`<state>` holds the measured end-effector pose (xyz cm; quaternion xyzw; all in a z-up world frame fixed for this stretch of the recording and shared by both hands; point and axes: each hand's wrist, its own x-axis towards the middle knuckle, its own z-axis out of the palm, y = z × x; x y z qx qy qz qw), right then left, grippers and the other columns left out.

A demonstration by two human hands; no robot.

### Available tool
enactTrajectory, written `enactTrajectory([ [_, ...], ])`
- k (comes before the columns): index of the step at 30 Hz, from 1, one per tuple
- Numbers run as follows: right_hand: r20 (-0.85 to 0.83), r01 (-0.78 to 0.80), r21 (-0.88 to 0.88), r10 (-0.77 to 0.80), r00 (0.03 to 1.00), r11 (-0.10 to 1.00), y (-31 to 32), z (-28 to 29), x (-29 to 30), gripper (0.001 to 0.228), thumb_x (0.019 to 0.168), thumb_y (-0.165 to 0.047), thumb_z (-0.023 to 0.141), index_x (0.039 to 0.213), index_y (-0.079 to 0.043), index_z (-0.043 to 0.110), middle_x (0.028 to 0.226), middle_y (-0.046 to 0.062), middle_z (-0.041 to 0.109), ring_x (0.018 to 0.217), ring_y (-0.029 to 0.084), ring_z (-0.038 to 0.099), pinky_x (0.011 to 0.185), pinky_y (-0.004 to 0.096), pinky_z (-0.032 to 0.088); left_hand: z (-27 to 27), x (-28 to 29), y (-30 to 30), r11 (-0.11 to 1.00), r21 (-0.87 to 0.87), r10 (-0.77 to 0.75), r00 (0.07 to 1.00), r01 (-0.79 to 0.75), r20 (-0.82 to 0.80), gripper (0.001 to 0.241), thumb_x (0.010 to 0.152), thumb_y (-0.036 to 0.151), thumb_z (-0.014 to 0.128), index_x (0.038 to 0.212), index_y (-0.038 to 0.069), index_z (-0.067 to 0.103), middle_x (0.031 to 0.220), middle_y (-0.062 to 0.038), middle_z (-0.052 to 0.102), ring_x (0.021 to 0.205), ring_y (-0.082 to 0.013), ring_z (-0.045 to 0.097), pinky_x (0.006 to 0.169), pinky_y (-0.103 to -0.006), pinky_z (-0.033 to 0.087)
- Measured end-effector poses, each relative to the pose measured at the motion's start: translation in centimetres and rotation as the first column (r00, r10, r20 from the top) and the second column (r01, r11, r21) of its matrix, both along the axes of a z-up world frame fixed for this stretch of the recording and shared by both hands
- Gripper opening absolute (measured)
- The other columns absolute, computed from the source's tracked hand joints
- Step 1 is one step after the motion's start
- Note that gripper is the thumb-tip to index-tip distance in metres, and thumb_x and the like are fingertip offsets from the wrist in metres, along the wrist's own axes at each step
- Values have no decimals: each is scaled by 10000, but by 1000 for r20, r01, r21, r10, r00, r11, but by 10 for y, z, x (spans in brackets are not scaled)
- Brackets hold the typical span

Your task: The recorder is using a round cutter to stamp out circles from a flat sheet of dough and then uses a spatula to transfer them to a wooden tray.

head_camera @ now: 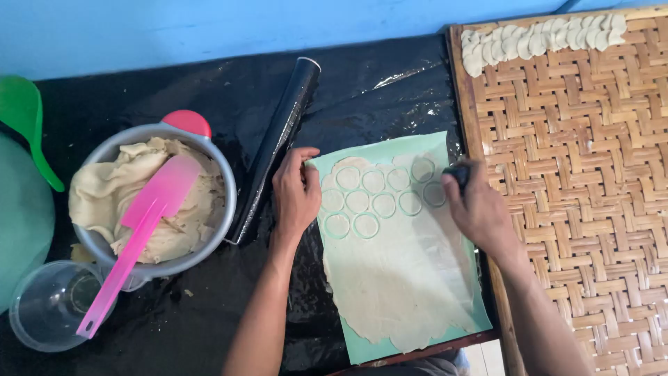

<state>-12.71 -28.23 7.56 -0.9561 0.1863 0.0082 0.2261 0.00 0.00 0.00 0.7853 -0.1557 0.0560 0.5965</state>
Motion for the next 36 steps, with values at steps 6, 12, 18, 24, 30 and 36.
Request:
enactTrajectory([
  [6,-89,192,365,-171,981,911,-31,-13,43,509,993,-409,570,1395,-105,499,955,124,697,720,210,611,670,328,506,4,-3,5,998,-53,-42,999,41,-21,360,844,-12,682,1196,-1,610,949,-104,705,761,-187,667,674,-327,521],
  [12,-209,261,633,-164,964,729,-55,-18,67,387,1035,-422,527,1215,-89,607,806,-3,553,649,72,461,567,231,379,-12,2,-1,954,-301,-43,993,8,-110,306,935,-5,717,1218,-8,602,970,-79,707,833,-141,672,750,-283,545],
  [18,-47,200,665,-227,973,719,-55,-8,96,376,1076,-382,498,1272,-74,590,851,0,583,678,68,484,593,237,404,10,27,-18,975,-181,130,991,-126,12,305,954,15,703,1255,-3,656,976,-121,771,839,-181,753,757,-306,583],
  [24,372,-184,85,140,918,979,24,-22,39,378,1133,-257,569,1342,10,402,986,186,698,877,315,706,770,423,553,-18,46,-28,990,-120,74,997,-72,12,265,955,23,680,1219,7,665,995,-154,773,867,-255,773,746,-335,599],
  [30,3,-406,-83,407,913,910,136,3,10,532,947,-357,663,1262,31,481,980,219,662,789,404,698,614,487,561,-14,42,-24,989,-129,81,996,-75,41,225,983,12,652,1208,13,660,973,-169,752,872,-294,762,723,-363,584],
  [36,-102,-441,-190,430,897,877,152,-5,26,546,952,-425,639,1255,9,504,975,187,631,776,375,701,548,469,546,-13,43,-24,987,-145,84,995,-76,52,235,964,-6,642,1198,13,652,986,-170,745,889,-305,754,737,-370,585],
])
